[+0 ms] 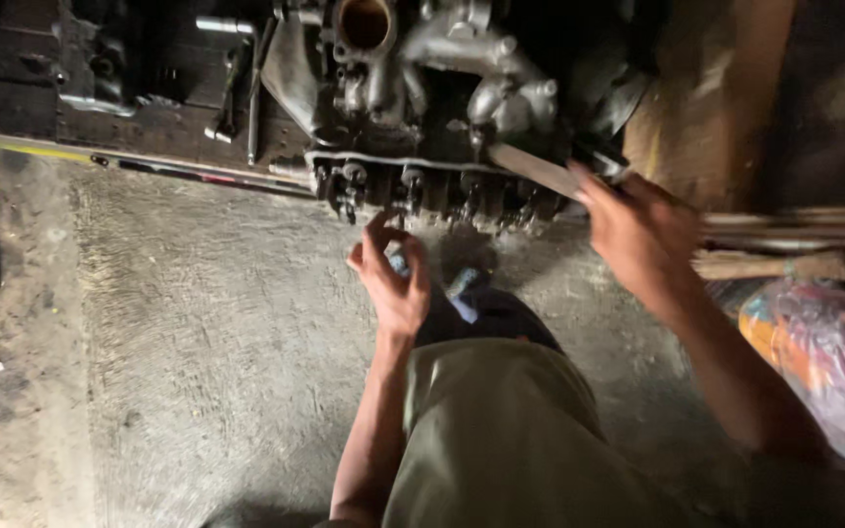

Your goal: The person uses a wrench to loosen and remove bolts from a car engine block. They then remove the valve cover and use a hammer to tap the engine block, likely to loosen internal components.

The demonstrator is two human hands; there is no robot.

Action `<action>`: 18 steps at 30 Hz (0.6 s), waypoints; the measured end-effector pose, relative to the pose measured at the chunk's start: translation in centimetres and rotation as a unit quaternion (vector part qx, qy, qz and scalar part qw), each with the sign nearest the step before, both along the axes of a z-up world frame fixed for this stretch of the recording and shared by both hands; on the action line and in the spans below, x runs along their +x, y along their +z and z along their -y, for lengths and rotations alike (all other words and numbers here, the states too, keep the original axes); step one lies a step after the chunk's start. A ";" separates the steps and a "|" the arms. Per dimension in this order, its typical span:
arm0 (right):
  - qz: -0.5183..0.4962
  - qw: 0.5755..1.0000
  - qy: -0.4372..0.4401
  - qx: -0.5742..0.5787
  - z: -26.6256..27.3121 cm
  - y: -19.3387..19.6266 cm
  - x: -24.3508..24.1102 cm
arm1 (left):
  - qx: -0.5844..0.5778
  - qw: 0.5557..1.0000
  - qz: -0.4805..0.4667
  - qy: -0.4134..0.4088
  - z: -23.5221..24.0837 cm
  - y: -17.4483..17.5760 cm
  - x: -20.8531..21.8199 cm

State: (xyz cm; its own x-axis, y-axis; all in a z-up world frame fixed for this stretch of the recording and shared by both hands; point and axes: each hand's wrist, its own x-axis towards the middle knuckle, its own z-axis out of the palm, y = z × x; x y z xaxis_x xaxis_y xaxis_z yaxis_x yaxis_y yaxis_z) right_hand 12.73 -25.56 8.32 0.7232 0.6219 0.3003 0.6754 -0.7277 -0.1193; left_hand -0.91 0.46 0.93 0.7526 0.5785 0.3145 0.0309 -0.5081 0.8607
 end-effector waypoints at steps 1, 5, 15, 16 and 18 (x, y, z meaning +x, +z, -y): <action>-0.007 0.999 -0.017 -0.030 1.2 1.4 -0.4 | 0.000 1.000 0.006 0.002 0.0 0.3 -0.4; 0.005 0.985 -0.102 -0.142 5.2 4.9 0.1 | -0.120 0.992 -0.024 0.022 -0.3 -0.8 0.0; 0.046 0.999 -0.009 0.002 -0.9 0.4 0.8 | -0.004 1.000 -0.001 0.020 3.4 0.5 -1.0; 0.079 0.995 -0.030 -0.062 0.5 2.0 0.4 | -0.002 1.000 0.001 0.026 3.4 0.7 -1.0; 0.009 0.991 -0.092 -0.096 2.5 4.6 -0.7 | -0.109 0.994 -0.002 0.029 3.3 0.8 -1.7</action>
State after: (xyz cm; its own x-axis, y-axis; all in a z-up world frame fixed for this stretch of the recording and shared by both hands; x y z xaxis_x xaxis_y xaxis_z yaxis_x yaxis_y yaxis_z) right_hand 12.08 -28.07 12.96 0.8257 0.5261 0.2036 0.5291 -0.8474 0.0437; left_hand -2.66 -2.80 1.69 0.7172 0.6750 0.1730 0.0591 -0.3062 0.9501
